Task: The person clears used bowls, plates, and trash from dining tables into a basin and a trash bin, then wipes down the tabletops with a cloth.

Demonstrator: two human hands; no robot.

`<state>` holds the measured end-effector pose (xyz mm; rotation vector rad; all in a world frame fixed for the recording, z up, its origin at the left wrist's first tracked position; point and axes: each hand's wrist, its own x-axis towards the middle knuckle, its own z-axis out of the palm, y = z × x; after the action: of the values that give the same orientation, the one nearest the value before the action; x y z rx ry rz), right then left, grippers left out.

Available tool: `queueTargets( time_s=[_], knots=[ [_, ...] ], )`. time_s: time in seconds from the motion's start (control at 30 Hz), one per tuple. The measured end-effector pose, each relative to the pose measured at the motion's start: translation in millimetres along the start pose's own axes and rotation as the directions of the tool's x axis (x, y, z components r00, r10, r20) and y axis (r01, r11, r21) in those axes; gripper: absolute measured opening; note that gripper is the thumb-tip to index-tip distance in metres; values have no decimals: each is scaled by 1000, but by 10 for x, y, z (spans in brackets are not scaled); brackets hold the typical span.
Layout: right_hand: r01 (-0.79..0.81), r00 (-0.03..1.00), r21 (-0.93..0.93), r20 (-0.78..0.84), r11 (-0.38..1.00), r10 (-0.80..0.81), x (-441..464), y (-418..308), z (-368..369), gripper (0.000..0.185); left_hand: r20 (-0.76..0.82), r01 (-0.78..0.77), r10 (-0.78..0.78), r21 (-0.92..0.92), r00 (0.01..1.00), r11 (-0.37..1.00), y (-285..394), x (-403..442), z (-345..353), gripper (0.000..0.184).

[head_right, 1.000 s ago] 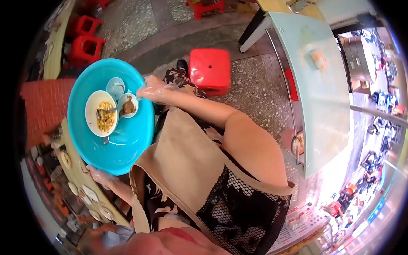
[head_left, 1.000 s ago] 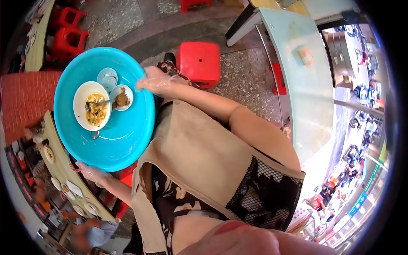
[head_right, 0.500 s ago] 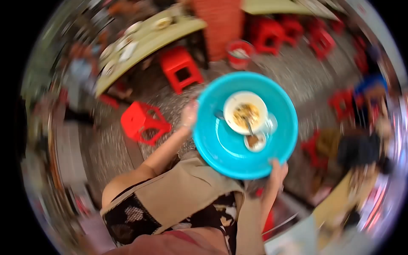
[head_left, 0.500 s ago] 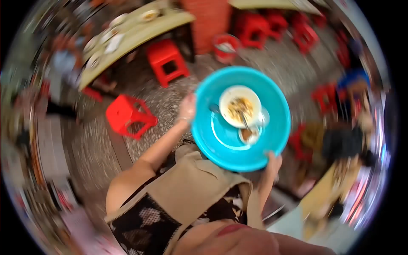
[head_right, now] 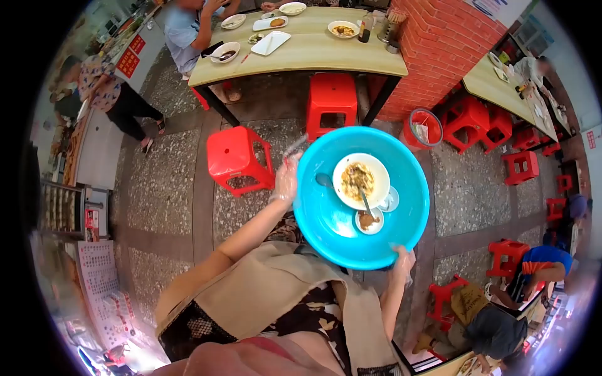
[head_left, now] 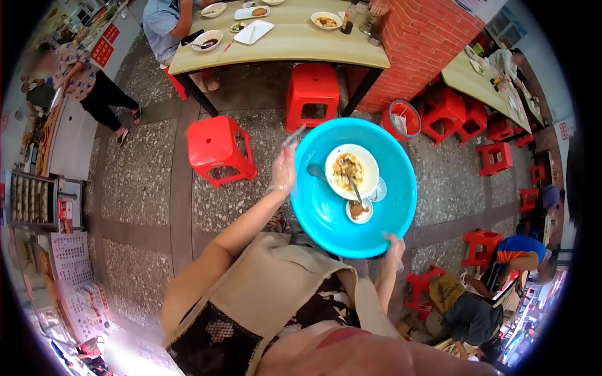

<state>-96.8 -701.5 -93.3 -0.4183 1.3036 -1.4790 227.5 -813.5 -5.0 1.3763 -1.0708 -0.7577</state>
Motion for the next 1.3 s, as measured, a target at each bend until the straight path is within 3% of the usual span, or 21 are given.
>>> queueTargets(
  time_s=[0.23, 0.33, 0.43, 0.5, 0.63, 0.77, 0.83, 0.87, 0.9, 1.0, 1.07, 1.1, 1.17, 1.2, 1.3],
  knots=[
    [-93, 995, 145, 39, 985, 88, 548, 166, -531, 31, -17, -99, 98, -186, 995, 977, 132, -254, 583, 53],
    [-52, 996, 89, 72, 995, 46, 814, 167, -721, 32, -74, -180, 167, -227, 983, 957, -81, -310, 836, 52],
    [47, 999, 79, 7, 996, -48, 890, 156, -830, 32, -138, -229, 198, -273, 970, 934, -543, -439, 1108, 52],
    [131, 989, 47, 64, 990, -134, 1199, 268, -914, 32, -155, -160, 120, -277, 981, 947, -901, -429, 1232, 52],
    [217, 967, 87, 114, 972, -226, 1707, 573, -1069, 33, -234, -142, 100, -170, 967, 975, -1302, -408, 1499, 53],
    [143, 979, 55, 139, 988, -149, 1406, 625, -1336, 42, -207, -120, 101, -82, 973, 989, -1580, -637, 1463, 48],
    [97, 987, 39, 127, 995, -101, 1310, 658, -1445, 44, -127, 16, -2, 109, 992, 994, -1491, -751, 1374, 46],
    [61, 993, 39, 97, 997, -64, 1257, 690, -1512, 47, -178, -26, 39, 79, 983, 997, -1685, -708, 1343, 43],
    [52, 995, 30, 89, 998, -55, 1216, 728, -1588, 47, -178, 128, -51, 455, 983, 881, -1432, -745, 1228, 38],
    [-1, 998, -2, 59, 1000, 1, 961, 622, -1560, 48, -244, 161, -63, 406, 968, 900, -1817, -212, 1044, 32],
    [-13, 1000, -34, 16, 999, 14, 839, 638, -1534, 48, -183, 48, 178, 816, 967, 576, -1967, 230, 981, 28],
    [-15, 1000, -57, -2, 998, 15, 778, 600, -1429, 47, -164, 42, 162, 816, 973, 577, -1978, 447, 994, 28],
    [-53, 995, -58, -89, 997, 47, 658, 429, -1058, 49, -135, 108, 41, 913, 990, 393, -1967, 940, 1039, 24],
    [-75, 988, -54, -140, 996, 67, 566, 413, -978, 51, -76, 53, 56, 941, 996, 333, -1926, 1006, 1072, 22],
    [-83, 977, -3, -198, 997, 81, 413, 396, -622, 52, -67, 59, 6, 918, 998, 393, -1665, 1159, 1102, 22]
  ],
)
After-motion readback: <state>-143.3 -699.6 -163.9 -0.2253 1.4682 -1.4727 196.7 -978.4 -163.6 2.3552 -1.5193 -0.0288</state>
